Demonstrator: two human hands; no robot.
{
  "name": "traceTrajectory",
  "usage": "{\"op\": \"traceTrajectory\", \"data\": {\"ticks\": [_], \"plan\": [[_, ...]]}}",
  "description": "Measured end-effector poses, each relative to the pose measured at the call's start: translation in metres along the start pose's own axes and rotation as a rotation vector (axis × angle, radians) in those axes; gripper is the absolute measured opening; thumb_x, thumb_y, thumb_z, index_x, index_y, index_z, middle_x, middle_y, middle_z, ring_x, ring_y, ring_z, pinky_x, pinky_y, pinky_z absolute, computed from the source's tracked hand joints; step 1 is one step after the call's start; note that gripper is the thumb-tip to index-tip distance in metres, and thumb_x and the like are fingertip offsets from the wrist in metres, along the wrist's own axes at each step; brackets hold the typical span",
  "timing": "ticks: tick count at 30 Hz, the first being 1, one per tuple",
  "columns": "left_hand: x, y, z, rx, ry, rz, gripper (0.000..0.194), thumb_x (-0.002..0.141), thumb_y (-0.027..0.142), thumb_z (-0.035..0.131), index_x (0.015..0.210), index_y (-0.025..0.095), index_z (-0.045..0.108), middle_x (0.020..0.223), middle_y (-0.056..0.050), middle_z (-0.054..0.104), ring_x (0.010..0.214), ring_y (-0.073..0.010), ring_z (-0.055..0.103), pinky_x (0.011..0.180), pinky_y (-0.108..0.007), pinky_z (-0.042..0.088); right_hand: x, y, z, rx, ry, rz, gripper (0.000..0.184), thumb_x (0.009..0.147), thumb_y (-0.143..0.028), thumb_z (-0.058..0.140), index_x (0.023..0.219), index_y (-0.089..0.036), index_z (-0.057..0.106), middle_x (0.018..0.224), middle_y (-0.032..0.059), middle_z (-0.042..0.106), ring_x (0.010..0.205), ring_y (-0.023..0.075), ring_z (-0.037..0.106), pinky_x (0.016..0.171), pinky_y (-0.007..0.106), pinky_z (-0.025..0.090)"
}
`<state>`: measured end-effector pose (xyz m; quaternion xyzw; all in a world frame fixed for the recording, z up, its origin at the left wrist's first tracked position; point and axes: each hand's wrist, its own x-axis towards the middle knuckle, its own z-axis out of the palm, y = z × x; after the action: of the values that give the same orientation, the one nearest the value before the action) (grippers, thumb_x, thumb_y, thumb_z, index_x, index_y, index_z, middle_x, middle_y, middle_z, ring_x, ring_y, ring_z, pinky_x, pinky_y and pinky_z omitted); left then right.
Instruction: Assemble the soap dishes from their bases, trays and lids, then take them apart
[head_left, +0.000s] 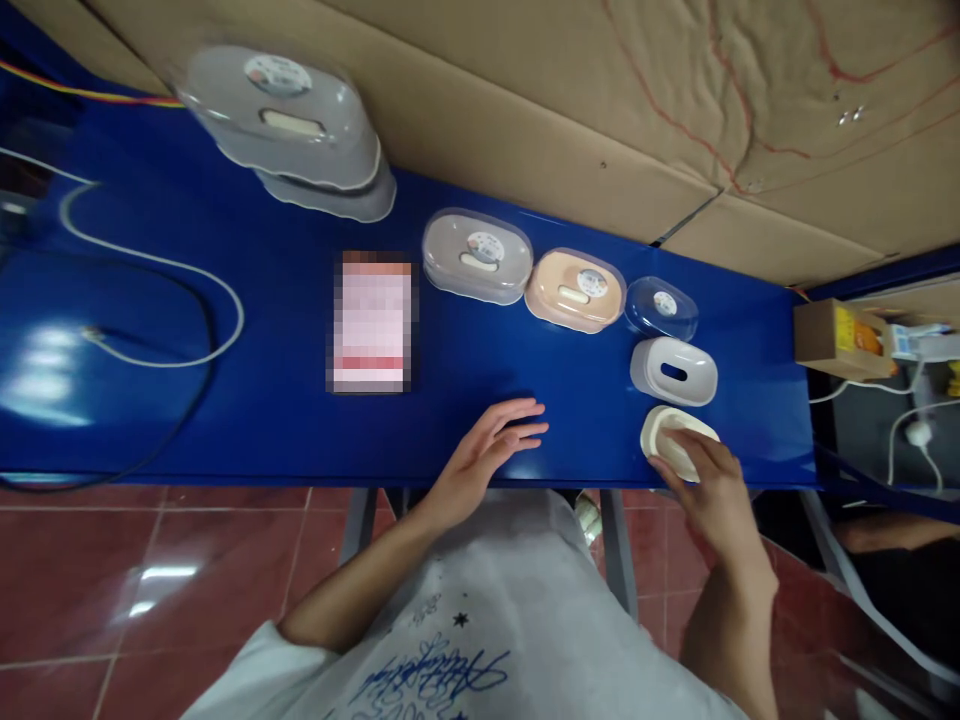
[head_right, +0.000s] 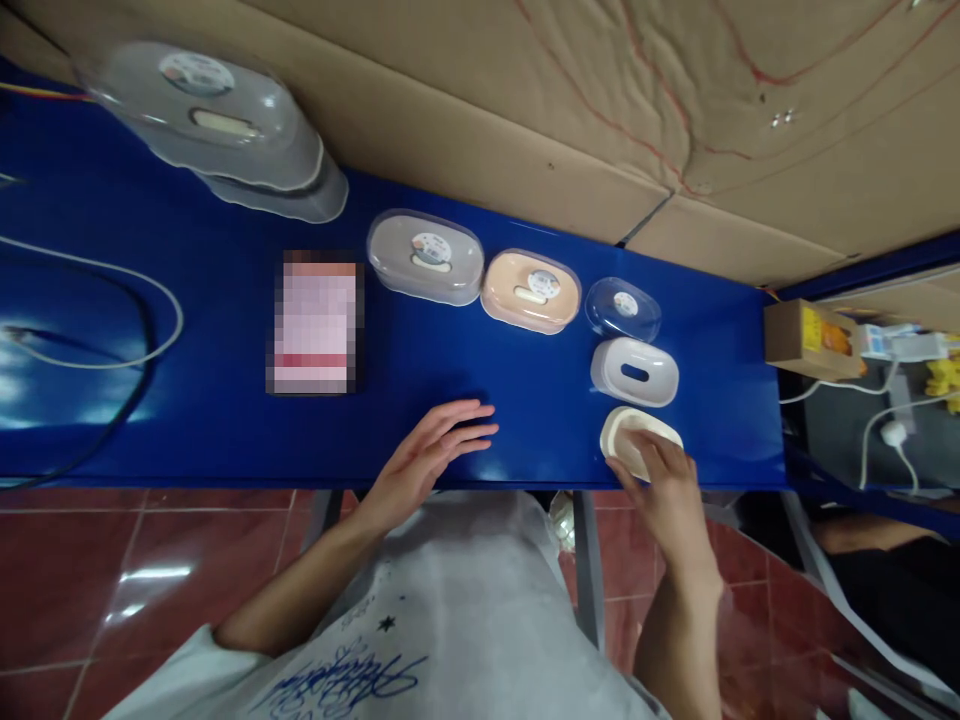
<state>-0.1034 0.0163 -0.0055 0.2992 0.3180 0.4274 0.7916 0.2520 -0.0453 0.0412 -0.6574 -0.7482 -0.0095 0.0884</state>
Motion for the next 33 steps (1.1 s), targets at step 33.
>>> {"op": "traceTrajectory", "data": {"ticks": [33], "plan": [[-0.009,-0.003,0.027,-0.503,0.174,-0.2,0.061,0.095,0.061,0.072,0.141,0.021,0.069,0.148,-0.012,0.071,0.152,-0.0396,0.053,0.125,-0.057,0.045,0.07,-0.113,0.025,0.598,0.059,-0.373,0.039,0.105,-0.036,0.069,0.143,-0.033,0.066,0.141,0.0078,0.071,0.132,0.0283,0.068,0.109,0.047,0.058]]}}
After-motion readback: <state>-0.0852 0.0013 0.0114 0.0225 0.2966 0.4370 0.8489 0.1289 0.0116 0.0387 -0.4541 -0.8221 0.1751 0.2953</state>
